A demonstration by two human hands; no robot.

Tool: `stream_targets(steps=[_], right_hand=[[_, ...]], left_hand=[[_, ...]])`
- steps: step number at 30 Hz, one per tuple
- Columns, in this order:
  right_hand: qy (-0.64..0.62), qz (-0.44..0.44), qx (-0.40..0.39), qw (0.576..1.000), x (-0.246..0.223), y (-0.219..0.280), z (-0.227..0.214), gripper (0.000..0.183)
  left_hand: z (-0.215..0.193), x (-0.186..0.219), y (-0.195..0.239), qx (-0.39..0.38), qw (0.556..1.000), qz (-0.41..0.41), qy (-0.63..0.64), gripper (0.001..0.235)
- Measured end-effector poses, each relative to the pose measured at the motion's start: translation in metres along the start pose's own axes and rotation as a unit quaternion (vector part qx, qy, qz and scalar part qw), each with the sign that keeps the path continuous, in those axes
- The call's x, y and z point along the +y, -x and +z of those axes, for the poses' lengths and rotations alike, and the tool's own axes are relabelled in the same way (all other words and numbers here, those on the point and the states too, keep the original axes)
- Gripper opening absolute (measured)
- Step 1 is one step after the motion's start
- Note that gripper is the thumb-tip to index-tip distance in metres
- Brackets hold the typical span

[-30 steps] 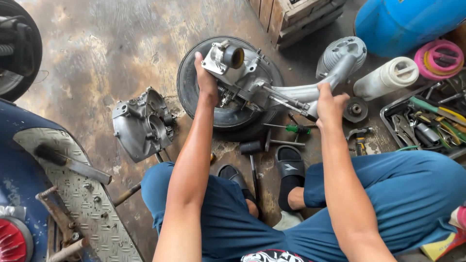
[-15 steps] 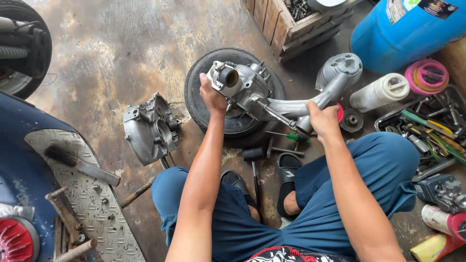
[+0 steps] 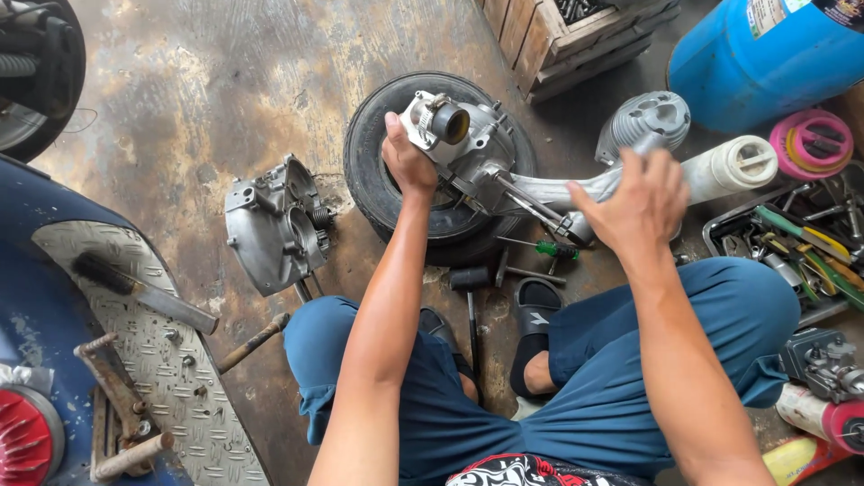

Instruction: The person assembles a small engine by attaching a cylinder head to the crankcase and tightening the bolts. They then attach the cylinder block and secure it, followed by attaching the exhaust pipe and tightening it.

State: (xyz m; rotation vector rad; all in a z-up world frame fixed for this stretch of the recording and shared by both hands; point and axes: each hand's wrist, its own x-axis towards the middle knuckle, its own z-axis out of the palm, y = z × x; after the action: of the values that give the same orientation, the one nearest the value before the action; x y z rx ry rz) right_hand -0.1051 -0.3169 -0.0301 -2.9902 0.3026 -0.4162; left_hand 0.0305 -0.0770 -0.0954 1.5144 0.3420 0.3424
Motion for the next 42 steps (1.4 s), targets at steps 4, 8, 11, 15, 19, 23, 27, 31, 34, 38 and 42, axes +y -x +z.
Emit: stream_targets(steps=[4,8,11,15,19,23,27,31,34,38,42], right_hand=[[-0.231,-0.183,-0.058,0.954,-0.021,-0.033,0.012,0.097],[-0.384,-0.182,-0.186,0.886,-0.044,-0.056,0.058,0.139],[-0.443,-0.125,-0.233,0.857,-0.064,-0.056,0.066,0.136],[-0.456,-0.083,-0.236,0.854,-0.072,-0.06,0.067,0.123],[-0.459,-0.077,-0.218,0.858,-0.059,-0.056,0.082,0.111],[-0.495,-0.094,-0.138,0.853,-0.045,-0.032,0.119,0.113],[-0.509,-0.079,-0.072,0.854,-0.044,-0.019,0.104,0.105],[-0.516,-0.085,-0.034,0.851,-0.057,-0.009,0.053,0.094],[-0.519,-0.069,-0.003,0.852,-0.062,0.012,0.004,0.084],[-0.465,-0.091,0.003,0.881,-0.062,0.011,-0.07,0.084],[-0.455,-0.102,-0.02,0.885,-0.05,0.026,-0.12,0.08]], left_hand=[[-0.002,0.002,0.002,-0.01,1.0,0.0,-0.01,0.073],[-0.003,0.006,0.001,-0.024,1.0,0.013,0.001,0.071],[-0.001,-0.002,0.003,-0.029,0.999,0.019,0.002,0.068],[0.0,0.004,0.011,-0.047,0.999,0.02,-0.005,0.068],[0.009,-0.006,0.013,-0.04,0.999,0.028,-0.012,0.067],[0.012,0.015,0.019,-0.098,0.988,0.087,-0.079,0.058],[0.036,0.042,0.025,-0.168,0.954,0.184,-0.168,0.062],[0.05,0.041,0.014,-0.183,0.941,0.193,-0.211,0.067],[0.046,0.089,0.038,-0.163,0.948,0.25,-0.106,0.064],[0.04,0.136,0.057,-0.174,0.967,0.184,-0.038,0.072],[0.032,0.174,0.096,-0.172,0.964,0.2,-0.008,0.076]])
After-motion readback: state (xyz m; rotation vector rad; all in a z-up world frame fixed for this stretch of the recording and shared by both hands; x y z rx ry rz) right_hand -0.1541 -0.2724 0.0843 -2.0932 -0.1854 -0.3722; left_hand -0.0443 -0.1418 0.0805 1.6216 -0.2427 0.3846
